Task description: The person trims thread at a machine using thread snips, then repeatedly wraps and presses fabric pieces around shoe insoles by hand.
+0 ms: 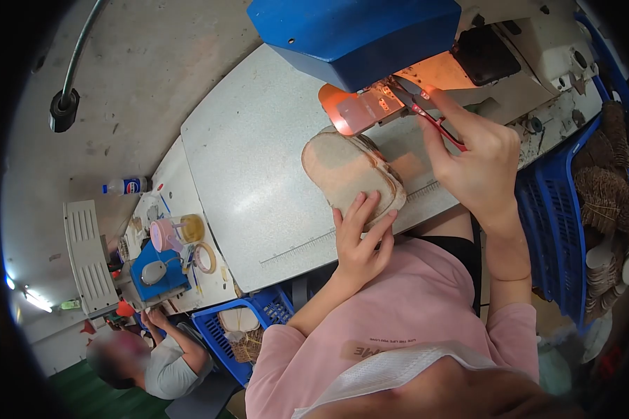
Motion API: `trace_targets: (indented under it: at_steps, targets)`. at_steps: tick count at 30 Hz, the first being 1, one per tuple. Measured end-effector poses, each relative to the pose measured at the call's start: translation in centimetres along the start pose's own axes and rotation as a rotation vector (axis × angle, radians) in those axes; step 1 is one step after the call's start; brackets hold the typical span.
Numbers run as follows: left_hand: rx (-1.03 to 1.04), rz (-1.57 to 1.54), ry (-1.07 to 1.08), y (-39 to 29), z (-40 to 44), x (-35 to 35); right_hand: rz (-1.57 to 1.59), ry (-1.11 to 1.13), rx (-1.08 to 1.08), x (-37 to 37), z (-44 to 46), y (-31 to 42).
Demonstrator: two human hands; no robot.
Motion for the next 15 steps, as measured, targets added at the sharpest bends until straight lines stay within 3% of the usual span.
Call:
trace_targets:
  at_steps: [15]
  targets:
    - [0.001,0.000,0.000,0.0,-0.1,-0.1,-0.037,0.020,-0.065,0.9,-0.7,1.3]
Point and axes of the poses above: each hand's wrist, its own z-axis towards the middle knuckle, its own x-axis out of the palm, y = z × x, the point moved 9 cm from there along z, towards the middle knuckle, and after that the axes turned 11 degrees about y, right-handed, at the moved point
